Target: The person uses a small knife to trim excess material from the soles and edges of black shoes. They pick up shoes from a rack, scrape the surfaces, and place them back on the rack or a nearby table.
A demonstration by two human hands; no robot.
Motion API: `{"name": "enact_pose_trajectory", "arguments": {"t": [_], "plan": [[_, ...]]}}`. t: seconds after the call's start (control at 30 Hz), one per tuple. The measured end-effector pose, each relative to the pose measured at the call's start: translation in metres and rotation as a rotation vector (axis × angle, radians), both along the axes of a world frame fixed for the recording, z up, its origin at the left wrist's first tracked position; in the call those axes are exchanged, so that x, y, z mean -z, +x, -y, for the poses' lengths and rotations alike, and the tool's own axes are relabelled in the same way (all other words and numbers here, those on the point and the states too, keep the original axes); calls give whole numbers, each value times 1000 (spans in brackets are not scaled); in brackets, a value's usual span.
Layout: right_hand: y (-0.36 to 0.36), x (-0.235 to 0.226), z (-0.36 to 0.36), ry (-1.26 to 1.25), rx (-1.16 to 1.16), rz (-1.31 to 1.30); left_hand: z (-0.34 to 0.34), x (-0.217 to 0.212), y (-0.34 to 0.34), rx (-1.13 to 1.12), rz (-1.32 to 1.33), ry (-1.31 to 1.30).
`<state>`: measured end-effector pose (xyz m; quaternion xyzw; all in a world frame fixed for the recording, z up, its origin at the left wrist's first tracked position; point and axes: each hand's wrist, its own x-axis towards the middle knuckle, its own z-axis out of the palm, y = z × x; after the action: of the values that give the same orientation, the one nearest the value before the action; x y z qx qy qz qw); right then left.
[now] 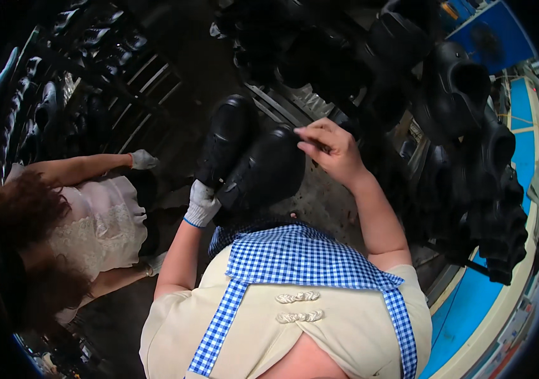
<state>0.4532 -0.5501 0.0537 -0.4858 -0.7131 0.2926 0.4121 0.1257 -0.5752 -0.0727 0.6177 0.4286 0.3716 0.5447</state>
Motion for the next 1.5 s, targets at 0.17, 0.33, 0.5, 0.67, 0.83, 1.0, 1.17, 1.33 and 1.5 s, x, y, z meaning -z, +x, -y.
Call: {"name": "enact_pose_trajectory", "arguments": {"t": [0.17, 0.33, 0.5, 0.67, 0.83, 1.0, 1.17, 1.33, 1.5], "plan": [[7, -26, -12, 156, -179, 368, -2, -5, -13, -7, -285, 245], [0, -43, -14, -4, -343, 562, 1, -37, -19, 12, -562, 481], [-11, -38, -26, -140, -351, 261, 12, -32, -17, -89, -352, 334], [-49, -36, -51, -109, -256, 63, 21, -31, -21, -112, -250, 249], [-91, -34, -75, -41, -316, 47, 30, -43, -37, -113, -456, 479], [-116, -31, -87, 75, -453, 260, 50, -36, -60, -165, -459, 484], [-150, -48, -85, 228, -682, 505, 76, -47, -78, -211, -509, 567], [-173, -55, -86, 34, -895, 635, 105, -42, -91, -203, -545, 443], [-198, -63, -69, 150, -955, 803, 139, -22, -107, -165, -797, 503]]}}
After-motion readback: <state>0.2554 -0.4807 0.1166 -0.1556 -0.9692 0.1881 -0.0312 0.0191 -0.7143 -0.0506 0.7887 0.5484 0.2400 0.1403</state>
